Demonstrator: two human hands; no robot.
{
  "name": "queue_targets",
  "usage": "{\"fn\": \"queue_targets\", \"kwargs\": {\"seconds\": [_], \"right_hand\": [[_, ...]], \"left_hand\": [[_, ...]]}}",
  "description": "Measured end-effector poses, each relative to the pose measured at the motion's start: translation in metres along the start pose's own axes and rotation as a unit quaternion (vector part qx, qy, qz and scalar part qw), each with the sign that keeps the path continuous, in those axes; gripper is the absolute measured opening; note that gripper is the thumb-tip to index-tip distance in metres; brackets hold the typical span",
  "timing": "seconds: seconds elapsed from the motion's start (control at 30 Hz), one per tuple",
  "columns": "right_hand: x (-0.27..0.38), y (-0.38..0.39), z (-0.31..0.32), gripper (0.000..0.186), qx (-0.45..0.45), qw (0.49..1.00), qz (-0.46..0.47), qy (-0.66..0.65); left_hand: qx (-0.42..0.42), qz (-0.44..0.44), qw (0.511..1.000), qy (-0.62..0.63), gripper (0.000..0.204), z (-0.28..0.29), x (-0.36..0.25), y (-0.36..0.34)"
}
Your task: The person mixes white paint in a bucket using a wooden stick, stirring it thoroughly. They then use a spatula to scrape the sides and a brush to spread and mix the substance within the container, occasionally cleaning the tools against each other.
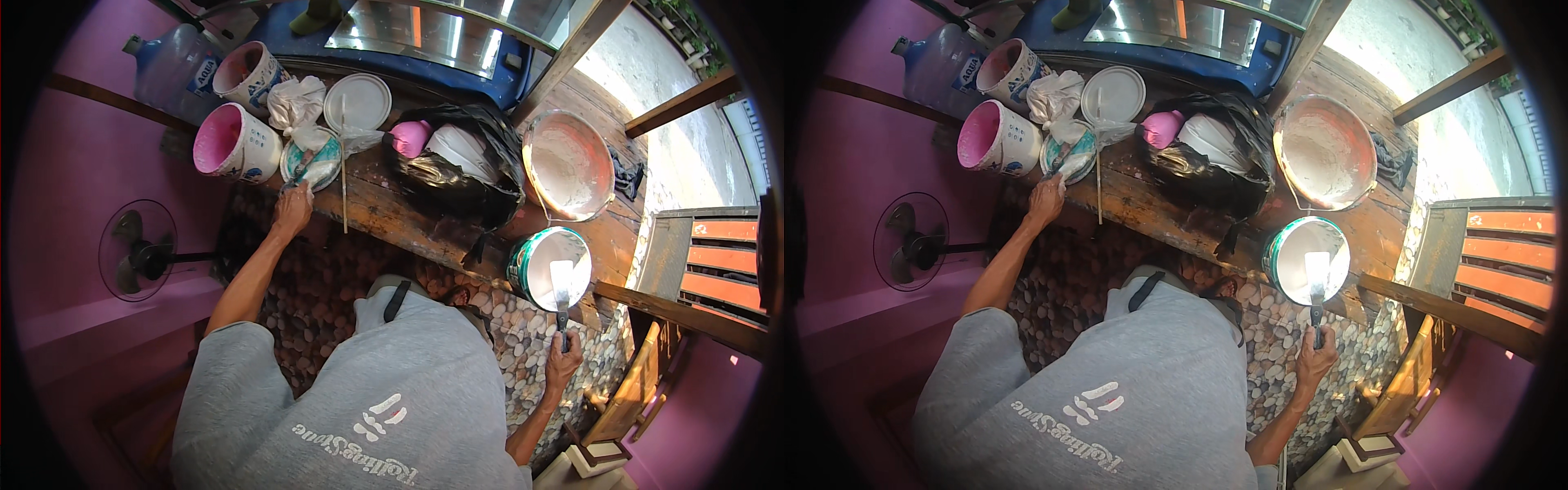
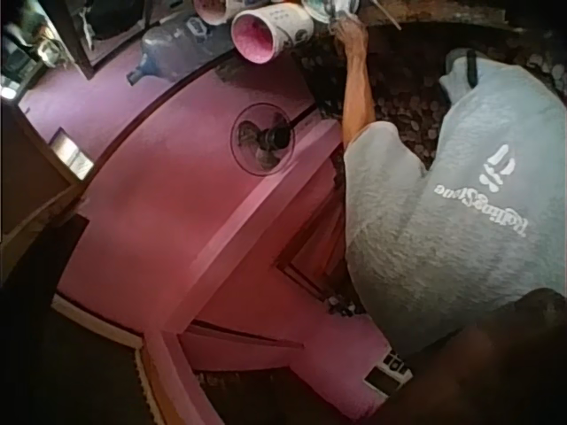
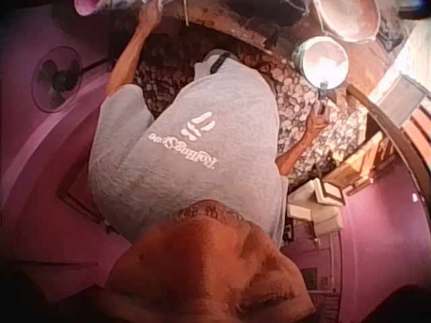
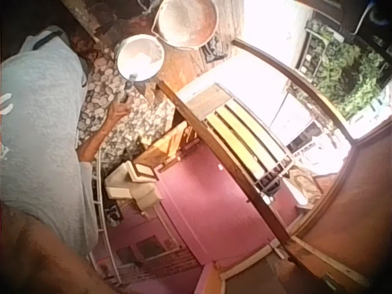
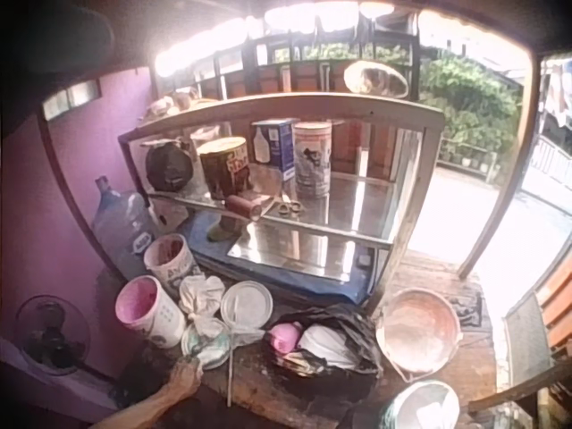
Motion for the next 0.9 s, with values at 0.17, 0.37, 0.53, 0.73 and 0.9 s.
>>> {"fn": "queue_targets", "kwargs": {"seconds": [0.17, 0.37, 0.53, 0.73, 0.9], "right_hand": [[0.002, -0.001, 0.003, 0.019, -0.031, 0.997, 0.062, 0.032], [0.026, -0.004, 0.007, 0.020, -0.001, 0.997, 0.032, 0.065], [0.032, -0.006, 0.010, 0.021, 0.011, 0.996, 0.033, 0.087], [0.042, -0.007, 0.008, 0.021, 0.034, 0.994, 0.019, 0.098], [0.046, -0.004, 0.012, 0.020, -0.007, 0.991, 0.083, 0.103]], "left_hand": [[0.016, -0.057, 0.998, -0.032, 0.026, -0.006, 0.007, -0.019], [0.135, -0.147, 0.977, -0.080, 0.026, -0.001, 0.013, -0.065], [0.242, -0.194, 0.946, -0.093, 0.026, -0.002, 0.013, -0.095], [0.365, -0.348, 0.825, -0.255, 0.027, -0.036, 0.037, -0.097], [0.283, -0.242, 0.917, -0.144, 0.032, -0.014, 0.026, -0.098]]}}
Point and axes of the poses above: each hand's wrist, its own y-axis away from the middle knuckle, its own z-axis out of the back of the hand, x = y × z, the point moved 9 cm from there along -y, towards the middle knuckle, and after that the axes turned 8 degrees about -z, right-handed, at the moved point
